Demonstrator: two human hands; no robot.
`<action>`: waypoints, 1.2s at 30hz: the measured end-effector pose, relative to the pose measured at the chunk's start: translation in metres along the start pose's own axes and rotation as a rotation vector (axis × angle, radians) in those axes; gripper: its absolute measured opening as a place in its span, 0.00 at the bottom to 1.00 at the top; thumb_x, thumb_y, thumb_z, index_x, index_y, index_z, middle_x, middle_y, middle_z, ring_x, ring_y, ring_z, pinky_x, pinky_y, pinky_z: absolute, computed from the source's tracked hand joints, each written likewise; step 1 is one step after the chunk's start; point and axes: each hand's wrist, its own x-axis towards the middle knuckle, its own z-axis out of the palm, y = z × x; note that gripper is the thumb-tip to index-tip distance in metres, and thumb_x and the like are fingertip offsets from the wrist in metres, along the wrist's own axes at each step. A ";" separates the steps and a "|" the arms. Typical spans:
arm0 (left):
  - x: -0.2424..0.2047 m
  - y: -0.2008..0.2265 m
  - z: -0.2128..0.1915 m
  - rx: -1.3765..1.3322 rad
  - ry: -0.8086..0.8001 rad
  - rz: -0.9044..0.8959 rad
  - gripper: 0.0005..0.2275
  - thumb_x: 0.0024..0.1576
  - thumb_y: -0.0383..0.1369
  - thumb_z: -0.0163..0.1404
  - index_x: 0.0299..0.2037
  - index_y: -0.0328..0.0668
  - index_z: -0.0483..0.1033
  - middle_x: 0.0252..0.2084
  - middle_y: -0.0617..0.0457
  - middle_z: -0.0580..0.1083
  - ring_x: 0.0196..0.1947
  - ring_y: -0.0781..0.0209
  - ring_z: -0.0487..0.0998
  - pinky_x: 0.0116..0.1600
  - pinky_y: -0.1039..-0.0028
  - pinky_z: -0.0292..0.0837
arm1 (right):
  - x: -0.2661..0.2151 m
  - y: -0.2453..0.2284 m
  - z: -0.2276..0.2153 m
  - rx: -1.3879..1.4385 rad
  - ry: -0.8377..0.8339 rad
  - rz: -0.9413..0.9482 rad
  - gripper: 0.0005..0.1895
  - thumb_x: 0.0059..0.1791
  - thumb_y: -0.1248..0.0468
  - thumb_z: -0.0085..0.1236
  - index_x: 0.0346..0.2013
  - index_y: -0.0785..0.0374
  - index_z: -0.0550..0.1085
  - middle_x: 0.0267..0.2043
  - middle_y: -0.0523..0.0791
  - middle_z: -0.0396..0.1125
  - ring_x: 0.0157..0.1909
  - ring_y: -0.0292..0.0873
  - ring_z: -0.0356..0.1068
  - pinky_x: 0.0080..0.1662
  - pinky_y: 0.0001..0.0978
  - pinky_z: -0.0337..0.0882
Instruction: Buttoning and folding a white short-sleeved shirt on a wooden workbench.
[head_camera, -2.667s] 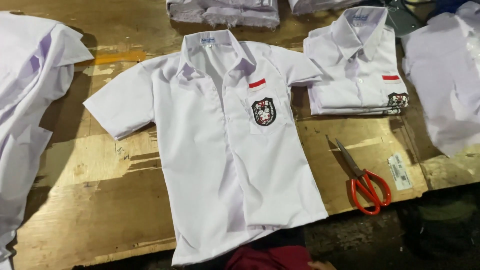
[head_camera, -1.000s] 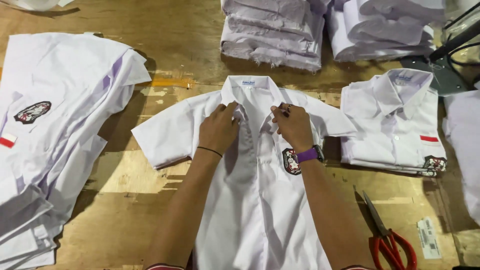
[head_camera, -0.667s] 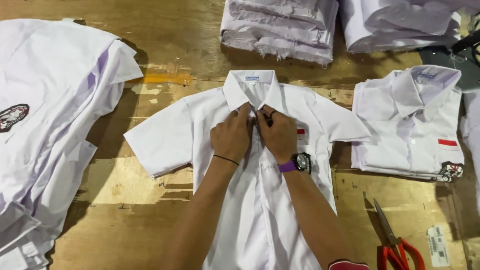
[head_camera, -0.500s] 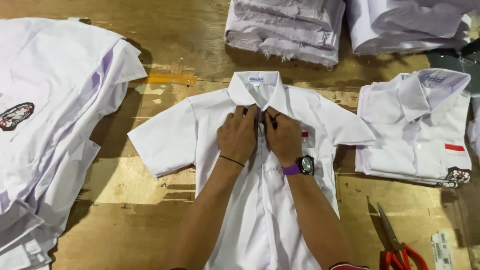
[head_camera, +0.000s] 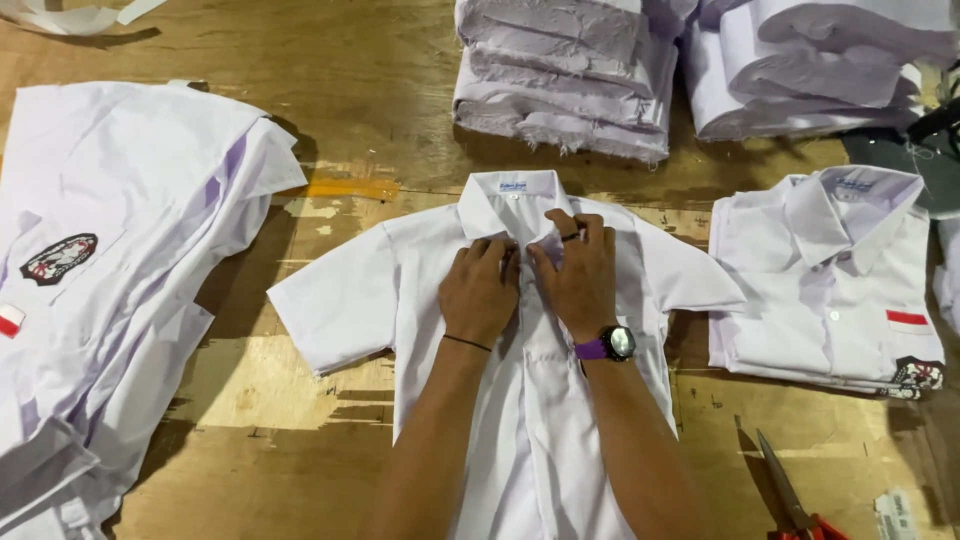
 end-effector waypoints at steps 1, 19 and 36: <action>0.001 -0.003 0.002 -0.073 0.032 0.005 0.08 0.62 0.39 0.50 0.48 0.53 0.77 0.44 0.52 0.78 0.46 0.52 0.79 0.40 0.62 0.81 | -0.001 0.005 0.001 -0.038 0.039 -0.075 0.16 0.53 0.53 0.61 0.50 0.56 0.72 0.47 0.47 0.63 0.50 0.56 0.67 0.51 0.46 0.69; 0.011 0.002 -0.017 -0.149 -0.065 -0.008 0.15 0.60 0.35 0.55 0.57 0.57 0.75 0.47 0.56 0.76 0.49 0.53 0.77 0.45 0.53 0.83 | 0.001 0.032 0.015 0.095 -0.033 -0.205 0.13 0.56 0.62 0.58 0.56 0.55 0.76 0.61 0.46 0.68 0.63 0.50 0.66 0.61 0.45 0.63; 0.013 0.001 -0.001 -0.080 -0.025 0.012 0.18 0.54 0.35 0.47 0.56 0.56 0.77 0.46 0.55 0.73 0.46 0.46 0.72 0.30 0.50 0.74 | 0.017 0.011 0.026 0.000 -0.164 -0.121 0.16 0.51 0.63 0.60 0.54 0.51 0.78 0.65 0.46 0.59 0.64 0.56 0.58 0.57 0.59 0.57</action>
